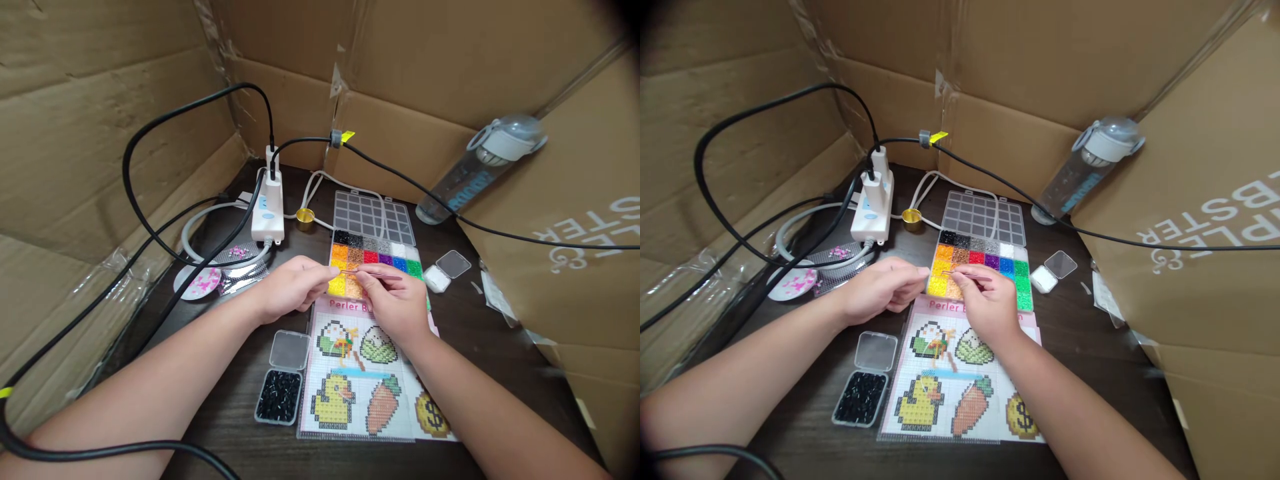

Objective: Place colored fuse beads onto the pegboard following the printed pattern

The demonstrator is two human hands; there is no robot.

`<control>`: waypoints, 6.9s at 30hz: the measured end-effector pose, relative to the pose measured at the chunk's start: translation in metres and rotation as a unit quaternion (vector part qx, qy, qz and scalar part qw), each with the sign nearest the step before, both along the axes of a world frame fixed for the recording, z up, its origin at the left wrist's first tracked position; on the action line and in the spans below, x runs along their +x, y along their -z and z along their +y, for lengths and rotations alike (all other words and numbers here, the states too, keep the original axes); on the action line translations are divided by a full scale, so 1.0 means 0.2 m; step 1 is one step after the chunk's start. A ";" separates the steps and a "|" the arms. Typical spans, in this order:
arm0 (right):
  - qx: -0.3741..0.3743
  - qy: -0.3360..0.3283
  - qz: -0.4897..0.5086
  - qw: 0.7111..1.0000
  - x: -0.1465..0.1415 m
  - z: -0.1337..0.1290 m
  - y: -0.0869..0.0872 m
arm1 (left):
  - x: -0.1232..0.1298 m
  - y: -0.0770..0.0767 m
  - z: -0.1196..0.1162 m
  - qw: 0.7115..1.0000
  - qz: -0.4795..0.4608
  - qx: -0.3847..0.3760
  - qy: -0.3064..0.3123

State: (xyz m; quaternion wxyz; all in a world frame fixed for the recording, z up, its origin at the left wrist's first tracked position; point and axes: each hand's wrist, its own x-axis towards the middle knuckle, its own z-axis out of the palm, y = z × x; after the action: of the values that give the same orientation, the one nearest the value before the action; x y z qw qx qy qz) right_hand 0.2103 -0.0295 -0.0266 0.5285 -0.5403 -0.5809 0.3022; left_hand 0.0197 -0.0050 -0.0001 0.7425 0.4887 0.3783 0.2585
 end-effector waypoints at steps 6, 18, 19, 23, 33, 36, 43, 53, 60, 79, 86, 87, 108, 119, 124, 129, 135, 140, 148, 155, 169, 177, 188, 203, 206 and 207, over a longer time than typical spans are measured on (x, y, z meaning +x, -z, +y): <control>-0.046 0.006 0.018 0.999 0.00 0.00 0.00 | 0.00 -0.01 0.00 1.000 0.004 0.002 0.000; -0.086 0.012 0.034 0.996 0.01 0.00 -0.01 | 0.00 0.00 0.00 1.000 0.004 0.004 -0.004; -0.088 0.014 0.037 0.995 0.01 0.00 0.00 | 0.00 0.00 0.00 1.000 0.005 0.006 -0.005; -0.090 0.012 0.042 0.995 0.01 0.00 -0.01 | 0.00 0.00 0.00 1.000 0.005 0.004 -0.005; -0.096 0.010 0.049 0.994 0.01 0.01 -0.02 | 0.00 -0.01 0.00 1.000 0.007 -0.006 0.003; -0.101 0.015 0.046 0.994 0.01 0.01 -0.02 | 0.00 0.00 0.00 1.000 0.009 -0.004 0.004; -0.109 0.016 0.043 0.993 0.01 0.01 -0.03 | 0.00 0.00 0.00 1.000 0.005 0.000 0.003; -0.096 0.029 0.077 0.992 0.03 0.00 -0.06 | 0.00 0.00 0.00 1.000 0.006 0.006 0.001; -0.116 -0.058 0.076 0.989 0.12 -0.15 -0.21 | 0.01 0.00 0.00 1.000 -0.001 0.010 -0.005; -0.098 -0.183 -0.007 0.978 0.14 -0.22 -0.09 | 0.02 0.00 -0.01 1.000 -0.009 0.026 -0.009; -0.094 -0.198 -0.016 0.976 0.14 -0.22 -0.08 | 0.02 0.00 0.00 0.999 -0.010 0.034 -0.010; -0.095 -0.200 -0.015 0.975 0.14 -0.22 -0.07 | 0.02 0.00 -0.01 0.999 -0.011 0.035 -0.011; -0.109 -0.091 0.121 0.982 0.26 -0.17 -0.12 | 0.01 0.01 0.00 0.999 -0.011 0.033 -0.005; -0.104 0.024 0.345 0.933 0.49 0.02 -0.17 | 0.01 -0.02 0.01 1.000 -0.014 -0.006 -0.027; -0.097 0.052 0.355 0.928 0.49 0.03 -0.15 | -0.02 0.00 0.01 1.000 -0.018 -0.005 -0.015; -0.088 0.070 0.336 0.935 0.49 0.03 -0.14 | -0.01 -0.02 0.00 1.000 -0.010 -0.011 -0.012; -0.094 0.029 0.274 0.957 0.53 0.04 -0.11 | -0.01 -0.02 0.01 1.000 0.014 0.010 -0.007; -0.101 0.037 0.277 0.955 0.51 0.04 -0.11 | -0.01 -0.01 0.02 1.000 0.018 0.016 -0.010; -0.007 0.065 0.163 0.984 0.45 0.00 -0.07 | 0.01 -0.03 0.01 1.000 0.014 0.017 -0.021; 0.024 0.059 0.091 0.994 0.42 -0.02 -0.04 | 0.02 -0.03 0.00 1.000 0.010 0.019 -0.020; 0.025 0.070 0.079 0.994 0.43 -0.02 -0.05 | 0.01 -0.01 0.01 0.999 0.032 0.037 -0.016; 0.015 0.068 0.078 0.994 0.42 -0.02 -0.06 | 0.00 -0.01 0.01 0.998 0.036 0.039 -0.022; 0.013 0.075 0.086 0.993 0.42 -0.02 -0.06 | 0.00 0.00 0.00 0.998 0.049 0.045 -0.024; 0.008 0.075 0.087 0.993 0.42 -0.01 -0.05 | 0.02 -0.02 -0.01 0.998 0.042 0.038 -0.039; 0.005 0.076 0.091 0.993 0.42 -0.01 -0.04 | 0.01 -0.02 -0.01 0.998 0.031 0.034 -0.040; 0.005 0.076 0.092 0.993 0.42 -0.01 -0.04 | 0.01 -0.01 -0.01 0.998 0.028 0.034 -0.040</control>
State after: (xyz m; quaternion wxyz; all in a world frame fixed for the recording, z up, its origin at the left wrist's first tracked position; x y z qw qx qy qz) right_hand 0.2948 -0.0310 -0.0181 0.6038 -0.5500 -0.4885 0.3071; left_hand 0.0216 -0.0068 0.0027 0.7038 0.5049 0.4093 0.2866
